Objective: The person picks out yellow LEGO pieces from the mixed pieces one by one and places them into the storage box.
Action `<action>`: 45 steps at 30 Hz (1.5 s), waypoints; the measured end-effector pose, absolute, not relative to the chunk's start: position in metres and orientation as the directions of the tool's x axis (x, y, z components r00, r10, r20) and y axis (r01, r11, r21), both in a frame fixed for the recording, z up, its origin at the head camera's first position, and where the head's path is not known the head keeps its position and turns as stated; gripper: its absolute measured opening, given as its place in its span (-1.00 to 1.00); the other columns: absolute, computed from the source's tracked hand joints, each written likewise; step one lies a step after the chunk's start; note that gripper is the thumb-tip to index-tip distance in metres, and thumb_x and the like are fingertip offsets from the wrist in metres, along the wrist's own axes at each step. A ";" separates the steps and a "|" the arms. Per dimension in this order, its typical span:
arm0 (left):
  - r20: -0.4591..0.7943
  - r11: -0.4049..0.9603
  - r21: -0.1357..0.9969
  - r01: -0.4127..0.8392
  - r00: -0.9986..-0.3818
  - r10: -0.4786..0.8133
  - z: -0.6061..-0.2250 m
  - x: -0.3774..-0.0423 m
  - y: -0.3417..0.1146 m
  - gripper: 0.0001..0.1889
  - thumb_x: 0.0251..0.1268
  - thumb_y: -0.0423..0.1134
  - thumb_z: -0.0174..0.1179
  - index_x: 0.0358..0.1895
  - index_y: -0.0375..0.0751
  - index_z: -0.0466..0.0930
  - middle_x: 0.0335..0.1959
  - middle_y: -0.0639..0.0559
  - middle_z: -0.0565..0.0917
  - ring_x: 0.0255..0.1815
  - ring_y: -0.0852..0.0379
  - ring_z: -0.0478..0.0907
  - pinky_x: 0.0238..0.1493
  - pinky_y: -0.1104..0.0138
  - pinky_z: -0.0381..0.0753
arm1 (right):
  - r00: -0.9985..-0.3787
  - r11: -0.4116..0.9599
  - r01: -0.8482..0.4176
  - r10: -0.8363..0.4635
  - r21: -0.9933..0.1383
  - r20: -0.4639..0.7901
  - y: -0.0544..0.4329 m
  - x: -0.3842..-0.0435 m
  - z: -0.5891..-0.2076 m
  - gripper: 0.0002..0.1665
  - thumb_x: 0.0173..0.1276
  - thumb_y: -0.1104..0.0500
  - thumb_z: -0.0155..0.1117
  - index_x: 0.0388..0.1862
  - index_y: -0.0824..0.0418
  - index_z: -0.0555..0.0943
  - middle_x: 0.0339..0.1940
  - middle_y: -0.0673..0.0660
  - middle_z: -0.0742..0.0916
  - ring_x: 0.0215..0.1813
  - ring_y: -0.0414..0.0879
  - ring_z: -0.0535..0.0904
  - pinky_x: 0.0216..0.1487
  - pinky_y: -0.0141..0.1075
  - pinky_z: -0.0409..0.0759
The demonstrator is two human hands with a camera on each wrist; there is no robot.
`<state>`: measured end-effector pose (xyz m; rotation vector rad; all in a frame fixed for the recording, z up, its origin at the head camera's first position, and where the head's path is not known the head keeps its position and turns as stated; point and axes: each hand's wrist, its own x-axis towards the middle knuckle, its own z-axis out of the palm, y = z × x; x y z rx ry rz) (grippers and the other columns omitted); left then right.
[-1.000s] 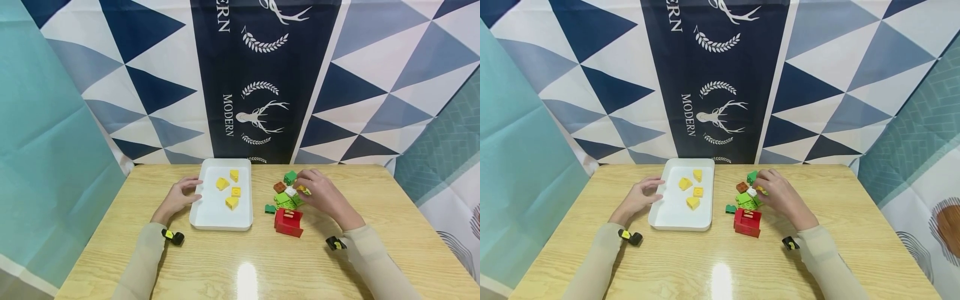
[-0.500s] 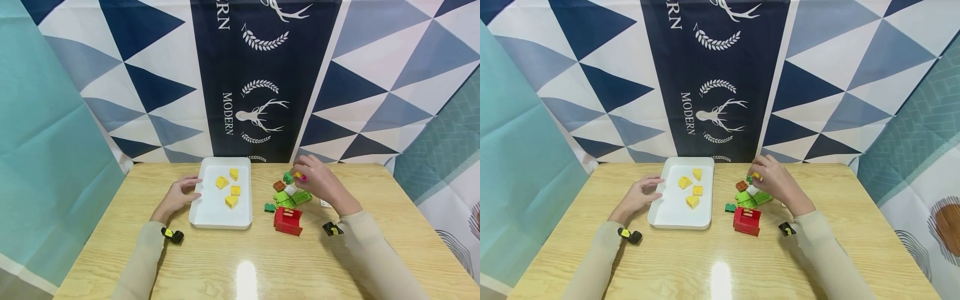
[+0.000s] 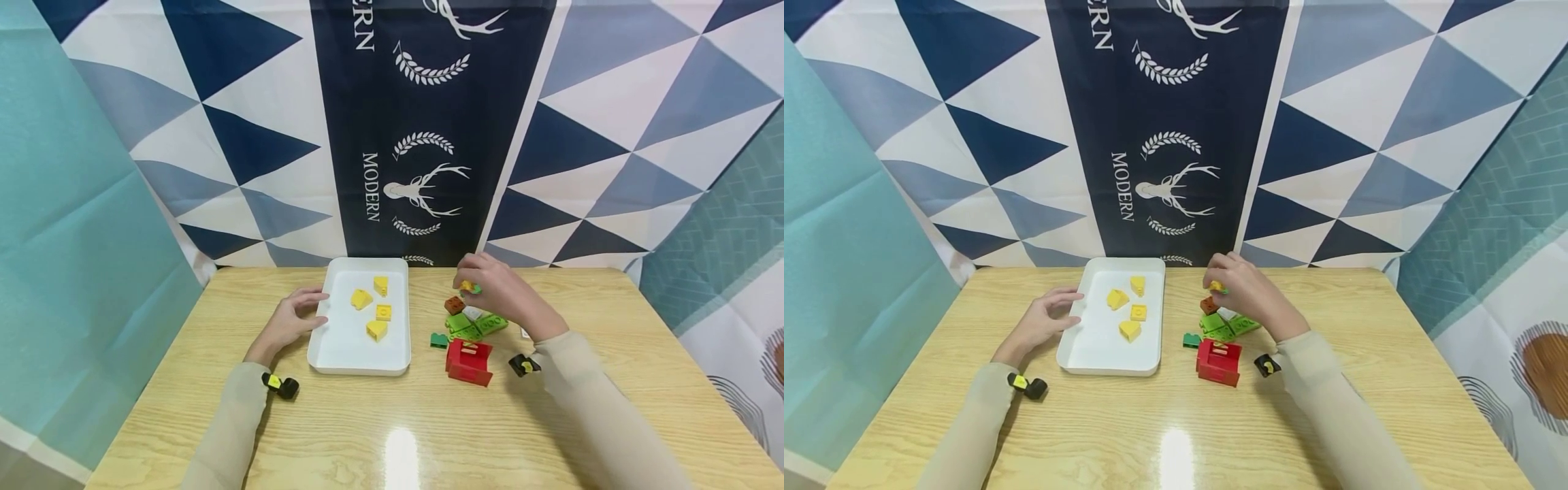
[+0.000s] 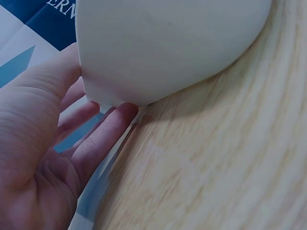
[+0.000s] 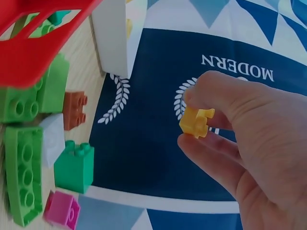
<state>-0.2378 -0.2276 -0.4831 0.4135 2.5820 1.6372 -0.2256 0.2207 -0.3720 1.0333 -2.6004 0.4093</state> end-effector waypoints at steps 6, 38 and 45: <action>0.106 0.398 0.894 0.204 -0.961 0.256 -0.484 -0.237 -0.228 -0.46 0.46 -0.43 0.48 0.46 -0.41 0.66 0.67 -0.38 0.47 0.64 -0.43 0.51 0.77 -0.23 0.37 | -0.710 0.705 -0.694 -0.635 -0.149 0.303 0.206 -0.234 -0.372 -0.79 0.31 0.41 0.63 -0.20 0.13 0.86 0.02 0.17 0.83 0.06 0.10 0.69 0.08 0.03 0.83; 0.095 0.387 0.903 0.188 -0.965 0.245 -0.486 -0.242 -0.229 -0.44 0.43 -0.44 0.50 0.46 -0.38 0.67 0.68 -0.34 0.48 0.63 -0.38 0.54 0.76 -0.15 0.40 | -0.708 0.675 -0.700 -0.700 -0.234 0.097 0.115 -0.268 -0.373 -0.83 0.43 0.28 0.62 -0.03 0.16 0.90 0.02 0.13 0.80 0.07 0.06 0.64 0.25 -0.09 0.79; 0.091 0.389 0.902 0.188 -0.963 0.255 -0.486 -0.241 -0.229 -0.45 0.45 -0.43 0.50 0.47 -0.40 0.66 0.68 -0.36 0.47 0.63 -0.41 0.53 0.76 -0.16 0.40 | -0.669 0.639 -0.734 -0.738 -0.229 0.085 0.095 -0.270 -0.377 -0.86 0.40 0.32 0.61 -0.10 0.18 0.90 -0.08 0.11 0.80 -0.03 0.00 0.63 0.16 -0.15 0.74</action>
